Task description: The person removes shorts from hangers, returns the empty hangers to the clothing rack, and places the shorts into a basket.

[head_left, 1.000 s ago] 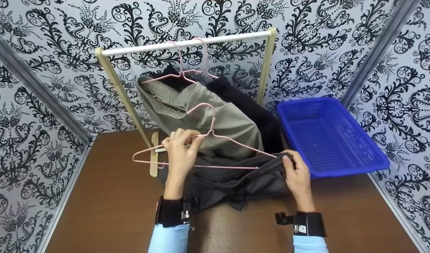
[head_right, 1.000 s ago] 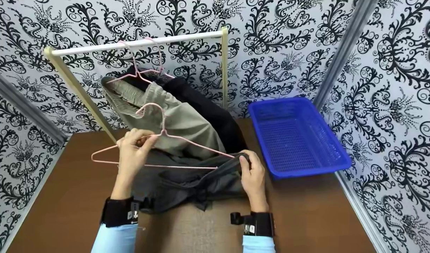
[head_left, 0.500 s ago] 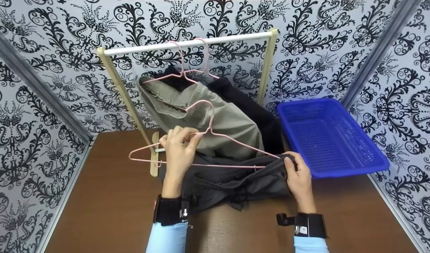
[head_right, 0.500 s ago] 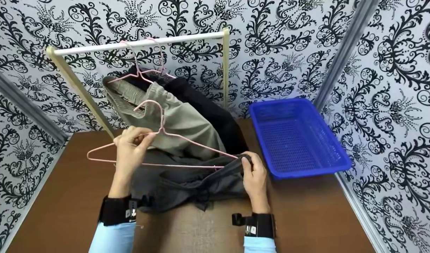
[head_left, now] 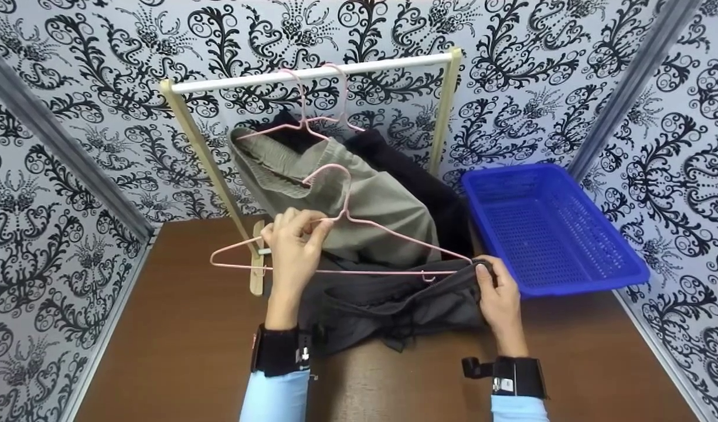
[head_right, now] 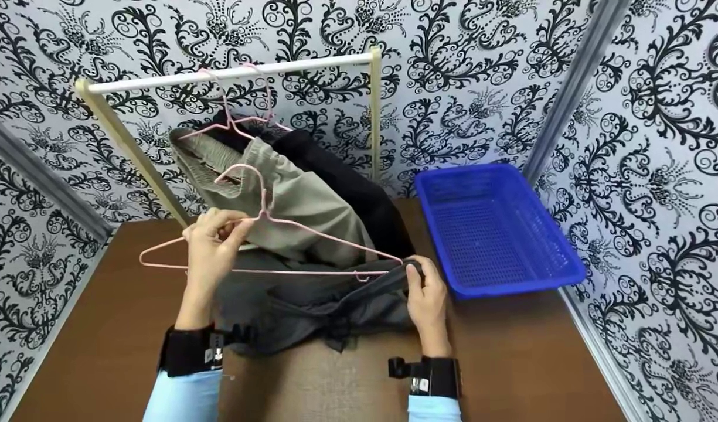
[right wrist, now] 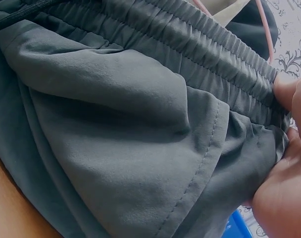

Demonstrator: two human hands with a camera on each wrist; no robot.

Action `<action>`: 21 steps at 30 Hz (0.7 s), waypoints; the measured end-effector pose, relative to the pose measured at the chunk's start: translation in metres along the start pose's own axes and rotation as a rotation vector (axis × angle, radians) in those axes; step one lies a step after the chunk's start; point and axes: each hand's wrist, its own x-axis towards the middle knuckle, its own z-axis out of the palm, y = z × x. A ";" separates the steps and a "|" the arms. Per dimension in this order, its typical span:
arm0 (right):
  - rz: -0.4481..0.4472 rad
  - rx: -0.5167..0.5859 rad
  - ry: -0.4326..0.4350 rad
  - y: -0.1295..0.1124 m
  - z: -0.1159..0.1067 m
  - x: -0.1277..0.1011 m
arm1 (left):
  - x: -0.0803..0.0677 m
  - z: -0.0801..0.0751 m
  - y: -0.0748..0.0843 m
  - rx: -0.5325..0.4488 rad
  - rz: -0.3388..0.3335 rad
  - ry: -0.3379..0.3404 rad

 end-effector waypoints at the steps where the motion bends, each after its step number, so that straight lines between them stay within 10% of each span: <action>1: 0.005 0.002 -0.002 0.000 0.000 0.000 | 0.000 0.000 0.000 0.000 0.001 0.001; 21: 0.127 -0.105 0.011 0.014 0.004 -0.005 | -0.002 0.003 0.002 -0.027 0.005 -0.016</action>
